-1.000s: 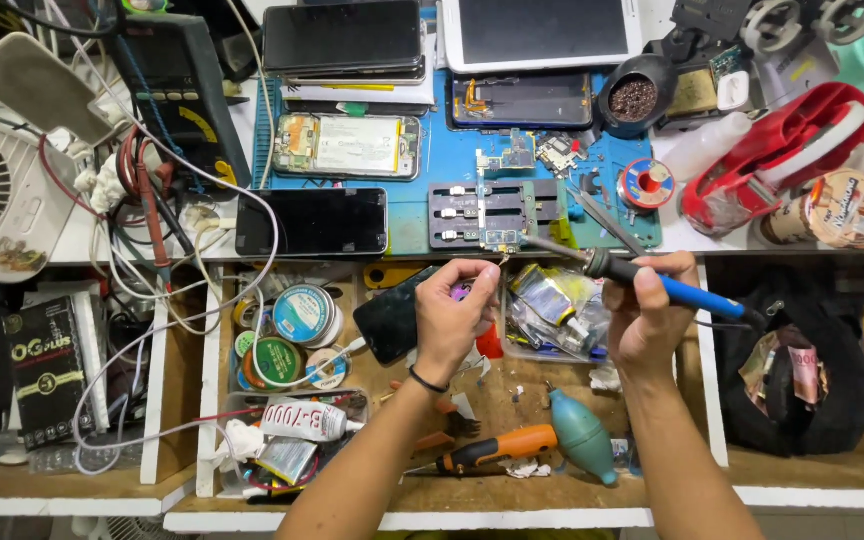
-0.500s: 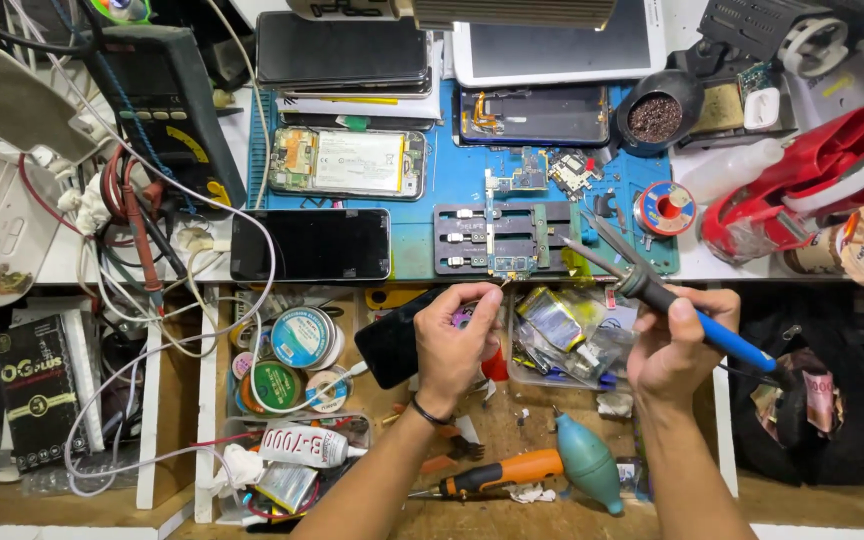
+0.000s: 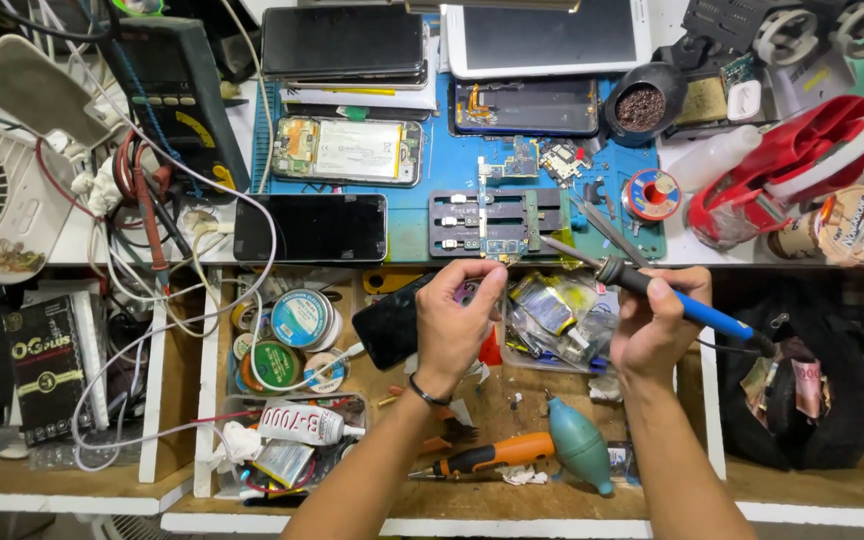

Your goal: The person uses a soldering iron and solder wire to work on a small circuit board. They also use pliers to strip a wire and a small air blower to clean the board. The workspace is cluttered with various electronic components and tools.

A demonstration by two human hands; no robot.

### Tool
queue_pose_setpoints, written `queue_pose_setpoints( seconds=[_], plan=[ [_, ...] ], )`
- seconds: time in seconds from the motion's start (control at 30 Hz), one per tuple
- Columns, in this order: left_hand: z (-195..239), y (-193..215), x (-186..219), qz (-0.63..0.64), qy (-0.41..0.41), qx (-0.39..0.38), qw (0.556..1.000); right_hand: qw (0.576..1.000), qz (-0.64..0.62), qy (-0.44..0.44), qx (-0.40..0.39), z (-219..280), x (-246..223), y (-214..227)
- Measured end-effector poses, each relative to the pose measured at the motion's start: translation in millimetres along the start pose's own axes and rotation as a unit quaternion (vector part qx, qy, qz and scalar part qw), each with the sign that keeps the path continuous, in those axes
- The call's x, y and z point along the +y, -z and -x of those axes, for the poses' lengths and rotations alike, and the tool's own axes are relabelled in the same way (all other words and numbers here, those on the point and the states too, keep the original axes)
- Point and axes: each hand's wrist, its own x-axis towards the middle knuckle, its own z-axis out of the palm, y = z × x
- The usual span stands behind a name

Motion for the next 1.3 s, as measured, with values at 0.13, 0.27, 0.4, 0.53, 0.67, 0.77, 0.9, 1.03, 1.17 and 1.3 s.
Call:
queue_pose_setpoints(
  seconds=[0.13, 0.27, 0.4, 0.53, 0.67, 0.77, 0.9, 1.03, 1.17, 1.3],
  plan=[
    [1.6, -3.5, -1.9, -0.005, 0.002, 0.010, 1.000, 1.000, -0.006, -0.015, 0.000, 1.5, 4.6, 3.2],
    [3.1, -4.7, -16.0, -0.038, -0.021, 0.031, 0.999, 1.000, -0.009, -0.001, 0.001, 0.7, 12.4, 3.9],
    [2.9, 3.7, -30.6, -0.079, -0.063, 0.034, 0.994, 1.000, -0.008, -0.001, -0.002, 4.9, 14.4, 6.8],
    [-3.7, 6.0, -38.1, -0.101, -0.082, 0.039, 0.991, 1.000, -0.003, -0.003, -0.004, 4.4, 17.2, 4.5],
    [-5.0, 3.4, -40.4, -0.095, -0.098, 0.026, 0.990, 1.000, 0.000, -0.011, -0.006, 7.6, 11.8, -2.4],
    [-7.5, 2.3, -40.3, -0.097, -0.108, 0.034, 0.989, 1.000, 0.002, -0.017, -0.006, 7.9, 11.7, -4.4],
    [-9.3, 2.1, -38.3, -0.105, -0.118, 0.050, 0.986, 1.000, 0.008, -0.020, -0.003, 7.6, 11.5, -5.0],
    [-10.7, 2.1, -36.2, -0.100, -0.129, 0.043, 0.986, 1.000, 0.000, -0.019, -0.002, 7.0, 9.6, -7.7],
    [-12.6, 3.1, -32.3, -0.111, -0.138, 0.036, 0.984, 1.000, 0.002, -0.017, -0.001, 6.6, 5.5, -14.7],
    [-13.5, 2.1, -36.0, -0.116, -0.142, 0.028, 0.983, 1.000, 0.000, -0.018, -0.005, 6.6, 6.9, -14.7]
  ],
)
